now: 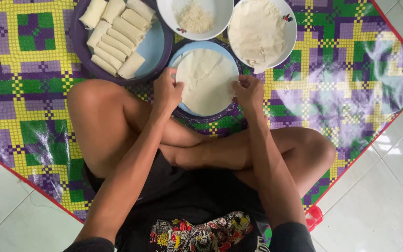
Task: Assembling and rolling spring rolls by hand while sitting on a mat
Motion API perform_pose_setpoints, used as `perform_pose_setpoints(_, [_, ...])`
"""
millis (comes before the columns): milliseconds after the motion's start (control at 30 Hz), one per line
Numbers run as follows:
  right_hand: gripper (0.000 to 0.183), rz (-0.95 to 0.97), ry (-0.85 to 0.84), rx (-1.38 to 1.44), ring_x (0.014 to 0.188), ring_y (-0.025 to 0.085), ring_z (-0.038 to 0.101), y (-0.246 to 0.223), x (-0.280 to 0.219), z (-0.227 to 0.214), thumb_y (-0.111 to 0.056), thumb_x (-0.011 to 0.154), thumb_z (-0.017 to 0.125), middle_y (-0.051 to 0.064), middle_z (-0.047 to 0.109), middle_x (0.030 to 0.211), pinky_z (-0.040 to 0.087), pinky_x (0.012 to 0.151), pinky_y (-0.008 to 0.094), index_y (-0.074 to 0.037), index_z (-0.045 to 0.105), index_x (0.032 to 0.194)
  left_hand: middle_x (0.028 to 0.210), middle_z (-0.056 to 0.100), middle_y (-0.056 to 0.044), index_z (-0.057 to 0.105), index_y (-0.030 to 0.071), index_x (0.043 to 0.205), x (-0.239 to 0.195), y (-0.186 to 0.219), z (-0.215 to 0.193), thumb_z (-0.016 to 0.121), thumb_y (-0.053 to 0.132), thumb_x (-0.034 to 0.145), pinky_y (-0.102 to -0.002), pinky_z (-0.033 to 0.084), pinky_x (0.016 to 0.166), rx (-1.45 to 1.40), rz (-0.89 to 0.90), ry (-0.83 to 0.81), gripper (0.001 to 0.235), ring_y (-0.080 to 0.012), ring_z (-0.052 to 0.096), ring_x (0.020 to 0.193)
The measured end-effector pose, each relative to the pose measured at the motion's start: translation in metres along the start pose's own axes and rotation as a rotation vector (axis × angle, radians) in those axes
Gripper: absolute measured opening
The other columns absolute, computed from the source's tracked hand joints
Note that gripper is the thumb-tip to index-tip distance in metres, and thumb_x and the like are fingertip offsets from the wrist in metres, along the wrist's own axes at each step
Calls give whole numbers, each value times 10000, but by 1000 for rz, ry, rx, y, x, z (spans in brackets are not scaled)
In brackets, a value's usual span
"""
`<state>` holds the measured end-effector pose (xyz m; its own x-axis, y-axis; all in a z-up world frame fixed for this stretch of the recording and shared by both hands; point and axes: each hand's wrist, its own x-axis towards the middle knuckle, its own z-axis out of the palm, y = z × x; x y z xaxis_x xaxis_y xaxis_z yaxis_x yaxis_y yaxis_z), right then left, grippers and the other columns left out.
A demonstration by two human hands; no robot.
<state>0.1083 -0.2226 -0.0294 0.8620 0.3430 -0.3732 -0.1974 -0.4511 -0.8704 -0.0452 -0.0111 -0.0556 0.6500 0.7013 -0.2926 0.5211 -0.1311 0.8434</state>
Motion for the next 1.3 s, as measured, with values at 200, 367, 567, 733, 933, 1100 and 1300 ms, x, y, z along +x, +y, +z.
perform_pose_setpoints(200, [331,-4,-39,-3,784,277,735,-9,-2,1,-133,908,689,255,731,957,689,611,448,88,670,1154,826,683,-210,656,22,1203,-10,9,-8,678,94,876,-633,561,610,81,143,106,335,-494,722,795])
perform_pose_setpoints(367, [305,-19,-37,-9,719,264,731,-12,-5,3,-102,900,689,253,729,911,690,587,403,111,671,1117,845,707,-167,571,32,1320,-10,13,-10,704,163,918,-564,601,716,85,117,102,443,-408,745,864])
perform_pose_setpoints(567, [245,-77,7,-199,537,230,703,-8,3,4,-198,908,689,196,733,766,578,458,373,21,746,1003,812,683,-201,474,11,1415,-15,34,-13,635,87,942,-608,539,680,86,152,43,506,-446,715,801])
perform_pose_setpoints(733, [133,225,-127,77,457,114,578,-35,-34,-12,-56,983,687,103,705,699,450,374,219,-45,679,850,820,644,-87,450,71,1448,14,40,-14,675,59,942,-400,514,676,49,462,185,554,-263,619,691])
perform_pose_setpoints(933, [256,370,-156,-81,487,102,540,-28,-41,-1,-253,962,714,44,647,659,445,434,211,-2,760,940,1005,726,-242,467,-36,1421,34,-3,-3,778,106,814,-430,574,773,130,252,9,696,-363,720,840])
perform_pose_setpoints(1100, [306,451,-275,30,647,177,732,-61,-56,-1,-175,953,708,173,770,834,614,570,225,77,727,1125,791,677,-79,492,42,1439,44,39,-14,707,-19,896,-377,477,557,94,516,95,587,-214,601,611])
perform_pose_setpoints(1300, [335,518,-414,134,815,255,748,-41,-48,7,-245,981,628,179,763,951,589,673,309,71,694,1070,1067,752,-212,509,52,1433,69,16,5,760,60,813,-465,577,747,212,377,54,669,-356,743,899])
